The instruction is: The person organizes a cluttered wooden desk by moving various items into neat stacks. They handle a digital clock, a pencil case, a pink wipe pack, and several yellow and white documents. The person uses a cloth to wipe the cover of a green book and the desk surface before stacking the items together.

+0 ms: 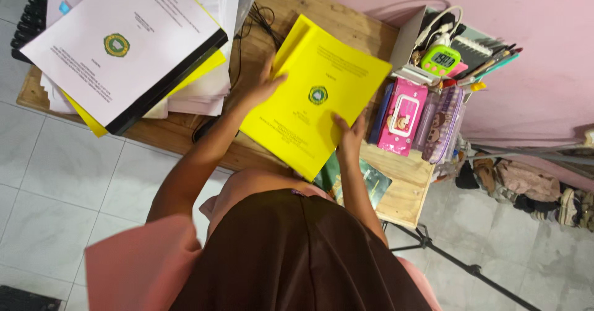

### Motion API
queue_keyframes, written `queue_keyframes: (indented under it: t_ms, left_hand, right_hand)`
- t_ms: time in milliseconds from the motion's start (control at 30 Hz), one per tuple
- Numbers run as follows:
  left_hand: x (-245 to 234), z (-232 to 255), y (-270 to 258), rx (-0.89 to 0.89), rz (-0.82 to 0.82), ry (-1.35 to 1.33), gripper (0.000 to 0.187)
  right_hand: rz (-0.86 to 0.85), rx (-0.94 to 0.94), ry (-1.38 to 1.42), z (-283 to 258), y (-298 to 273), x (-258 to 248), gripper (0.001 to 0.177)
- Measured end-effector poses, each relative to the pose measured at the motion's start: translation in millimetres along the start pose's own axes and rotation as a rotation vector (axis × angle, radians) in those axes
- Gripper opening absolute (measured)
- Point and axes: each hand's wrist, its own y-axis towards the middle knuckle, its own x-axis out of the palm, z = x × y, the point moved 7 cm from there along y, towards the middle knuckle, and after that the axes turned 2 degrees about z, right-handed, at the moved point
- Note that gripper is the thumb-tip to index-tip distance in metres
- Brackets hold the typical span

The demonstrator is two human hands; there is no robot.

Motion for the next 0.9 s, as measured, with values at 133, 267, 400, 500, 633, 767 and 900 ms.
queue_keyframes:
  t_ms: [133,267,400,500,633,767,900]
  left_hand:
    - [-3.3,-1.2,-71.4,0.098,-0.034,-0.040,0.071]
    - [-31.1,55.7,-92.2,0.048,0.045,-0.149,0.080]
    - [-97.1,116.0,-128.5,0.106,0.168,-0.291,0.086]
    - [-163.8,141.5,-151.6,0.193,0.345,-0.217,0.072]
    - [-276.5,144.2,-144.7,0.283,0.489,0.094,0.069]
    - [-371.4,89.2,-107.1,0.240,0.560,0.470,0.046]
    - [-420.9,24.2,-90.1,0.301,0.598,0.853,0.026]
  right_hand:
    - [-0.016,-0.036,0.148,-25.9,-49.3,11.7,0.044]
    - [-0.094,-0.123,0.174,-60.8,-73.1,38.8,0.048]
    - [-0.313,-0.115,0.095,-106.6,-85.6,93.7,0.059]
    - [-0.419,-0.063,0.045,-123.6,-74.3,149.8,0.073]
    - [-0.589,0.156,0.166,-75.0,-19.8,261.8,0.072]
    - [-0.695,0.045,0.078,1.7,42.2,383.6,0.061]
    - [-0.751,0.121,0.035,68.6,71.5,444.8,0.065]
